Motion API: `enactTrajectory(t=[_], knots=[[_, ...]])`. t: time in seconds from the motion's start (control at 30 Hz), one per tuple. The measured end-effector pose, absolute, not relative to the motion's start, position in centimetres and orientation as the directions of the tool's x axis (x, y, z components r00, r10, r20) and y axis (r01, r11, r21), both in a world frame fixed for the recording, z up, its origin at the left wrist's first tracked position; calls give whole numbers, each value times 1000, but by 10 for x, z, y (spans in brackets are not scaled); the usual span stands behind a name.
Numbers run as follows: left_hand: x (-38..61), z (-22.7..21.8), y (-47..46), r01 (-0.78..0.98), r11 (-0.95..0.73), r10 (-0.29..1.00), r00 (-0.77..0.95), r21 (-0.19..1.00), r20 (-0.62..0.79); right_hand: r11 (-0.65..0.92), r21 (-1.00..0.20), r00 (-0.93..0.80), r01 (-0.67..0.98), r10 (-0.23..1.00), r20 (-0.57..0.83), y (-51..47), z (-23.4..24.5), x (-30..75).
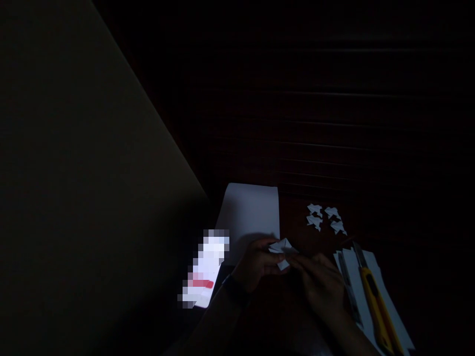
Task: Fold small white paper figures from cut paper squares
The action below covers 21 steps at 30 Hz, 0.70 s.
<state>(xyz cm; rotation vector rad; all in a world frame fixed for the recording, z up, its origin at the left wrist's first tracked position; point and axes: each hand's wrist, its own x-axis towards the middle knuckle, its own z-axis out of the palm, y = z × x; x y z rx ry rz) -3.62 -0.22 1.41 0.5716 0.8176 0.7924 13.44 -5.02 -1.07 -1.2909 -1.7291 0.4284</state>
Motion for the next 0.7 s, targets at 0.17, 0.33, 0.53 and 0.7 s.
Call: enactTrajectory(t=[0.17, 0.33, 0.53, 0.7], knots=[[-37, 14, -2, -414, 619, 773, 472, 667, -425, 439, -713, -75, 547, 874, 480, -52, -5, 137], [-39, 18, -1, -422, 656, 745, 498, 626, -445, 531, -670, -130, 520, 824, 552, -52, -4, 139], [-39, 26, -2, -423, 670, 732, 510, 610, -451, 520, -676, -119, 522, 829, 546, -53, 3, 138], [-30, 22, -6, -414, 601, 793, 416, 683, -446, 467, -701, -73, 539, 855, 513, -53, 1, 136]])
